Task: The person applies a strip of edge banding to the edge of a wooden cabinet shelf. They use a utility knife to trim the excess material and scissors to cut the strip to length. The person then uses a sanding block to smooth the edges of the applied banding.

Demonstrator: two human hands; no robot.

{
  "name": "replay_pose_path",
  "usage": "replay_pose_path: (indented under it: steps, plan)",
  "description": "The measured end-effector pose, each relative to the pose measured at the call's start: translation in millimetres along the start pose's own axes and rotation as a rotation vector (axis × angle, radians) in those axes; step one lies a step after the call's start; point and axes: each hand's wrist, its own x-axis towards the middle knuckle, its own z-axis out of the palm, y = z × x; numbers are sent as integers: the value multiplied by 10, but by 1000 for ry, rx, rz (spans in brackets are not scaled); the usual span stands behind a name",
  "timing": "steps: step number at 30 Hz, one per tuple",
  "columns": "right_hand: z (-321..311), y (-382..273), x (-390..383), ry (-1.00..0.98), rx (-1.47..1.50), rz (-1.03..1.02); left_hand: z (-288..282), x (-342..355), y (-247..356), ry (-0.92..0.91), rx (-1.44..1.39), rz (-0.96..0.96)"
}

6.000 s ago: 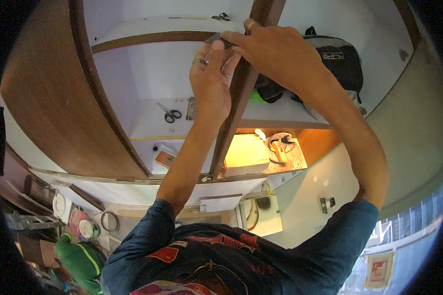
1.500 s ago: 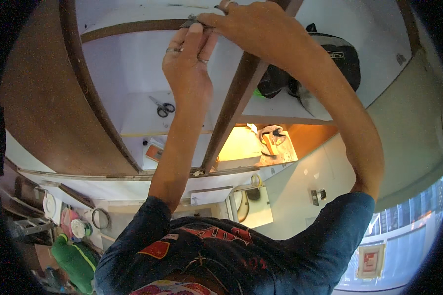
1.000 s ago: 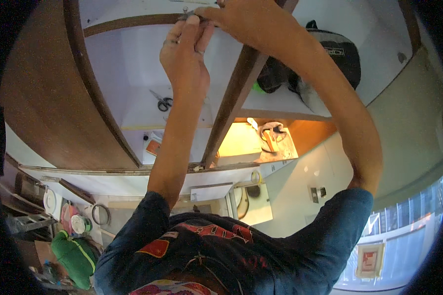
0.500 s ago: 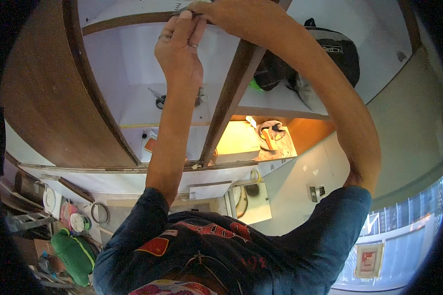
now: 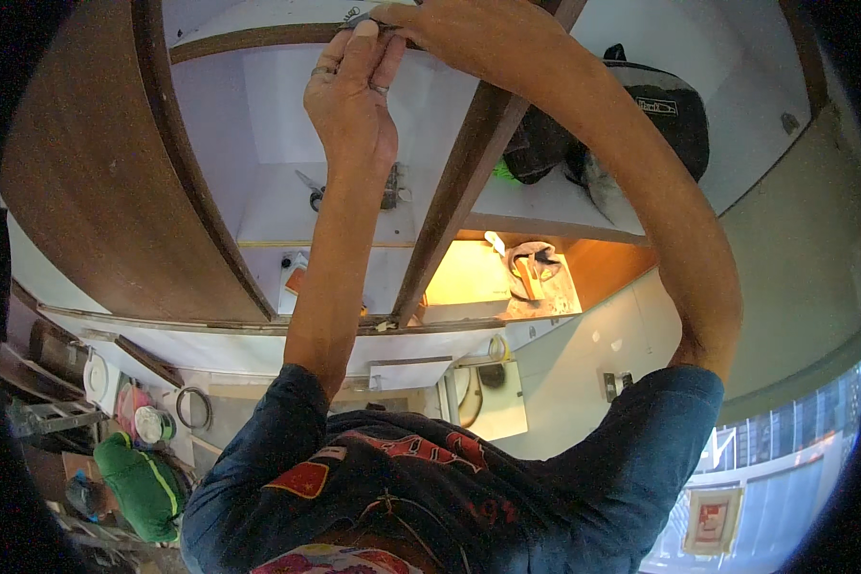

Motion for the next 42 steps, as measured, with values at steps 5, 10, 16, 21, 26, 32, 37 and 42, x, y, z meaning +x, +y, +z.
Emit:
replay_pose_path:
  steps: [5, 10, 16, 21, 26, 32, 37, 42]
  plan:
    - [46, -12, -72, 180, -74, -102, -54, -82, 54, 3, 14, -5]
    - [-58, -56, -2, -14, 17, -4, -26, -42, 69, -30, 13, 10]
    - [99, 11, 42, 82, -40, -23, -45, 26, 22, -22, 11, 30]
    - [-47, -90, 19, 17, -11, 3, -54, -1, 107, -21, 11, -3]
    - [206, -98, 92, 217, -142, 26, -73, 48, 179, 11, -23, -16]
    - [-1, -73, 277, 252, -27, 89, -305, 117, 597, -116, 232, 29]
    - [-244, -57, -183, 473, 236, 286, -656, 387, 957, -381, 1039, 804]
    - [213, -834, -773, 475, 716, 503, -466, 519, 1002, -650, 1689, 1187]
